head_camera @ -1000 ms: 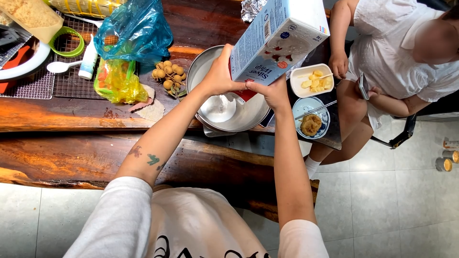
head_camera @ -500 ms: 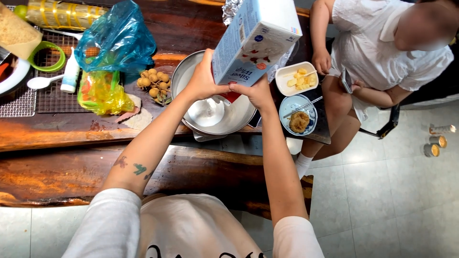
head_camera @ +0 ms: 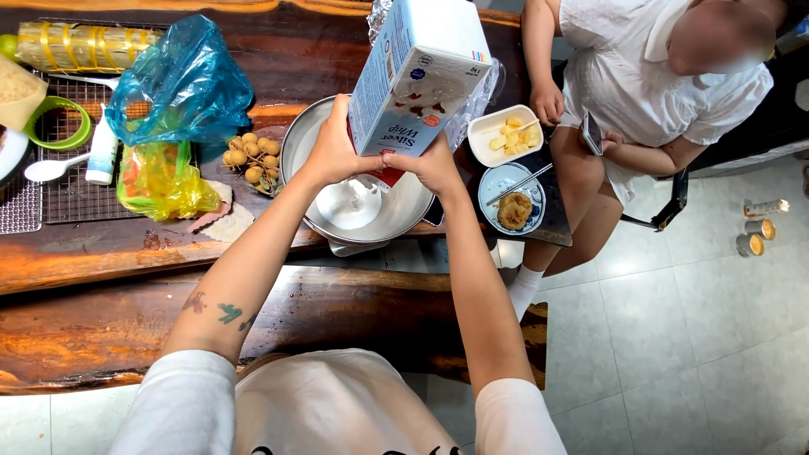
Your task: The recorder measures a specific amount of whipped cream into a mixing bowl using a digital scale and then stores the carton in the freezer.
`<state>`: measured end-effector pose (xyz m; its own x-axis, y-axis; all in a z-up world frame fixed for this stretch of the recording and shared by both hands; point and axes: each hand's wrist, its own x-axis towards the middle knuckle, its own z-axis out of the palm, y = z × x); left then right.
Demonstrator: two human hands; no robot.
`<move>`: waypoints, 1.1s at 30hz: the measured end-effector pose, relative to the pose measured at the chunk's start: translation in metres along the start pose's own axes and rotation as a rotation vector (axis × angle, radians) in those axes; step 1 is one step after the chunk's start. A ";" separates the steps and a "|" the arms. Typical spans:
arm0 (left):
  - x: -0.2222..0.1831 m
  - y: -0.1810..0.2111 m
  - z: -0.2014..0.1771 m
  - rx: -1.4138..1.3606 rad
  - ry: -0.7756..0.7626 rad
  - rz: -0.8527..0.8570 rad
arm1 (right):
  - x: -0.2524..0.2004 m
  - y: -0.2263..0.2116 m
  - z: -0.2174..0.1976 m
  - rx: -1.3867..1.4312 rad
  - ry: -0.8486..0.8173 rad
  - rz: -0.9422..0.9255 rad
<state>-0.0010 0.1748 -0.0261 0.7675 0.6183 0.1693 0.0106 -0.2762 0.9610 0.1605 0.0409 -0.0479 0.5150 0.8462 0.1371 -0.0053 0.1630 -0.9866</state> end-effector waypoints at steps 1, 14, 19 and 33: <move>-0.001 0.002 0.000 0.005 0.003 0.009 | 0.000 0.000 -0.001 -0.009 -0.005 -0.002; -0.002 0.001 0.002 0.000 0.012 0.013 | -0.003 -0.003 0.003 0.000 -0.002 0.006; -0.004 0.005 0.001 0.006 0.012 0.017 | -0.004 -0.005 0.004 -0.003 0.001 0.005; -0.002 0.002 0.000 0.011 0.015 0.038 | -0.001 -0.001 -0.001 -0.013 0.000 0.007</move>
<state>-0.0025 0.1724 -0.0243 0.7579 0.6179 0.2094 -0.0114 -0.3083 0.9512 0.1604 0.0395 -0.0473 0.5147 0.8475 0.1299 0.0022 0.1502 -0.9887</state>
